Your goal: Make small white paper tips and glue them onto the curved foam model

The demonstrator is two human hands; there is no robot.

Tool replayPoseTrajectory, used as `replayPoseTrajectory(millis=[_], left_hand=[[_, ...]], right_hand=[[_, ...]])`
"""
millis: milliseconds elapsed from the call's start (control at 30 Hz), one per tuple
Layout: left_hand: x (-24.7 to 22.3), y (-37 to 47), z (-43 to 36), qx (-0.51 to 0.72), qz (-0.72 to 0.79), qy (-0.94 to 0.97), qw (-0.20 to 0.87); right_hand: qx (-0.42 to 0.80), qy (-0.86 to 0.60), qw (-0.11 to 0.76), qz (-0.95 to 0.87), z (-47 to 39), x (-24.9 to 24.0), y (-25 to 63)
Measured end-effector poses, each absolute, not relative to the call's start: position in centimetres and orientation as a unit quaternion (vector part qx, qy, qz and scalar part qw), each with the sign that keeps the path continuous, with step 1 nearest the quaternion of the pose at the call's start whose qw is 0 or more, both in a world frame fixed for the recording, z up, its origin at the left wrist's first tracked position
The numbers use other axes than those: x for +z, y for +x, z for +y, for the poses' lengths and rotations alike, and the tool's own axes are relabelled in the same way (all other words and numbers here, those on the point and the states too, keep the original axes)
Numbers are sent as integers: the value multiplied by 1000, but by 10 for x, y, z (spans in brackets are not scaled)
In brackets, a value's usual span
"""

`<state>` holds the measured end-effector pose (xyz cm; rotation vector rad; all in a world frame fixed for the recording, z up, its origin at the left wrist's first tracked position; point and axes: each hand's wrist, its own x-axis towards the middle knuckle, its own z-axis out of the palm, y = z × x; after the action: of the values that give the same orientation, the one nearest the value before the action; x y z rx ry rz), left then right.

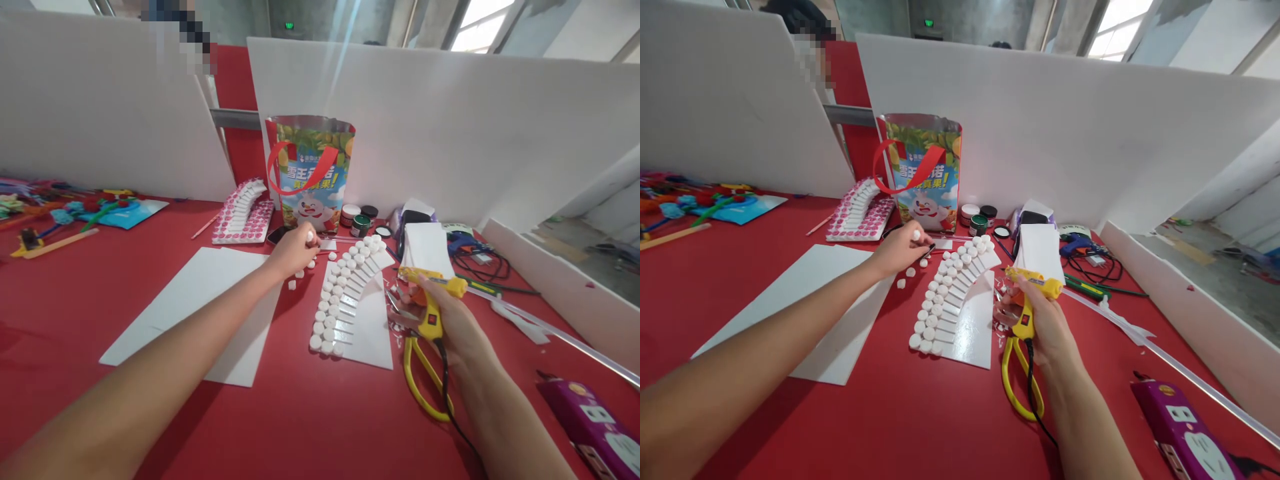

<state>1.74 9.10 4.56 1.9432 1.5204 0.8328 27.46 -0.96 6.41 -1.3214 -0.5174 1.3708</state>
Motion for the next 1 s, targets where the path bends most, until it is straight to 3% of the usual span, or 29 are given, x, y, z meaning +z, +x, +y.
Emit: replayPoseTrajectory(millis=[200,500,800,1000], left_hand=[[42,44,138,207,475,821,240],[32,38,143,135,445,864,192],[43,12,129,130,471,847,210],[54,-1,129,217,480,815,244]], right_hand=[[568,-559,557,-233,-9,61,275],[571,-556,555,-239,-8,60,276],[564,-542,568,-258,-7,51,280],[558,-543,569,-266,-6,50,282]])
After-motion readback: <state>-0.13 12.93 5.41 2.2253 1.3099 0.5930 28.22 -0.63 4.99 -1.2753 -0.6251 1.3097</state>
